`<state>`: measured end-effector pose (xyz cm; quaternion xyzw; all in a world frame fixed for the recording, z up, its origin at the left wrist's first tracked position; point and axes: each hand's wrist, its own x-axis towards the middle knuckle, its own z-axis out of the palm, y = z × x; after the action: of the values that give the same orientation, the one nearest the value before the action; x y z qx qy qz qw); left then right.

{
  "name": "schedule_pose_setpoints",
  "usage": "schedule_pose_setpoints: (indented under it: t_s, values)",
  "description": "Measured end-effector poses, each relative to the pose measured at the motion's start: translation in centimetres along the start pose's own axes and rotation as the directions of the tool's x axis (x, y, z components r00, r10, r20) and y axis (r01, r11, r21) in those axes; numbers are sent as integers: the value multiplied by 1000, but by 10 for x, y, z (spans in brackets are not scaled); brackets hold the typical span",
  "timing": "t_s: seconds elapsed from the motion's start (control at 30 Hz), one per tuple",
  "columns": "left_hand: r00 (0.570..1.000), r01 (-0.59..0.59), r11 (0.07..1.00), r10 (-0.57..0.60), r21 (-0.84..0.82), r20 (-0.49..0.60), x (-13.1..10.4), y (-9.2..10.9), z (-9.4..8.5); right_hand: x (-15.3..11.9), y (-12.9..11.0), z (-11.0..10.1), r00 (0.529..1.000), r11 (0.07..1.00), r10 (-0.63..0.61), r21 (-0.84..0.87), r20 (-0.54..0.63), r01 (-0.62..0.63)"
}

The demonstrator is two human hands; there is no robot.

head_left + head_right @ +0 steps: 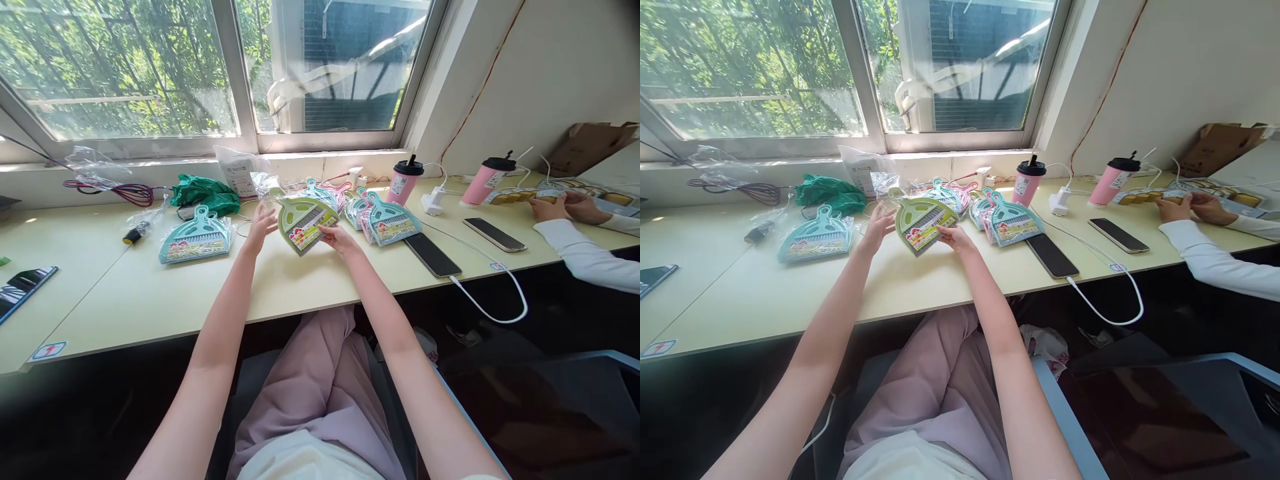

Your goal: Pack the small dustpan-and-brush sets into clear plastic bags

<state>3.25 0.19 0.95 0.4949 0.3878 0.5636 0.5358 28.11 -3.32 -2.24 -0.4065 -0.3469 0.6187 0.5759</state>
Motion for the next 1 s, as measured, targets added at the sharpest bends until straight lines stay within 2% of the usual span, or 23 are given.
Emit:
schedule_pose_setpoints:
  t_s: [0.07, 0.13, 0.27, 0.37, 0.43, 0.5, 0.53, 0.6, 0.63, 0.7, 0.77, 0.83, 0.9, 1.0]
  values:
    - [1000, 12, 997, -10, 72, -21, 2, -4, 5, 2, 0, 0, 1000, 1000, -3, 20, -26, 3]
    - [1000, 15, 992, -16, 124, 15, 1, -8, 11, 5, 1, 0, 999, 999, -5, 37, -52, 7]
    - [980, -39, 986, 6, 160, 199, -2, -18, 25, 11, 4, -1, 989, 995, -44, 82, -141, 56]
    - [936, -63, 985, 2, 163, 351, -5, -26, 27, 13, 4, -3, 966, 977, -98, 163, -240, 140]
    - [884, -30, 982, -61, 185, 464, -3, -30, 22, 12, 0, -6, 948, 956, -119, 224, -296, 190]
    - [844, 20, 977, -130, 213, 520, 3, -33, 13, 8, -6, -7, 941, 939, -124, 270, -315, 214]
    - [853, 38, 978, -139, 206, 502, 7, -34, 8, 6, -9, -6, 946, 934, -127, 284, -299, 215]
    - [917, 48, 992, -89, 113, 389, 16, -32, -1, 1, -12, -4, 968, 938, -144, 283, -206, 200]
    - [947, 35, 999, -42, 30, 319, 19, -29, -5, -1, -11, -1, 978, 946, -154, 264, -139, 186]
    - [973, -3, 988, 39, -152, 229, 18, -20, -7, -5, -7, 5, 988, 971, -153, 189, 7, 149]
    - [972, -12, 958, 78, -287, 221, 10, -10, -3, -7, 0, 13, 986, 992, -107, 76, 128, 97]
    - [964, 49, 939, 45, -340, 263, -4, -2, 7, -9, 7, 19, 980, 998, -50, -21, 190, 56]
    - [943, 144, 922, -18, -360, 333, -16, 0, 22, -9, 11, 22, 981, 998, -26, -59, 194, 38]
    - [903, 276, 889, -109, -365, 416, -26, -10, 43, -8, 9, 22, 989, 999, -40, -8, 139, 41]
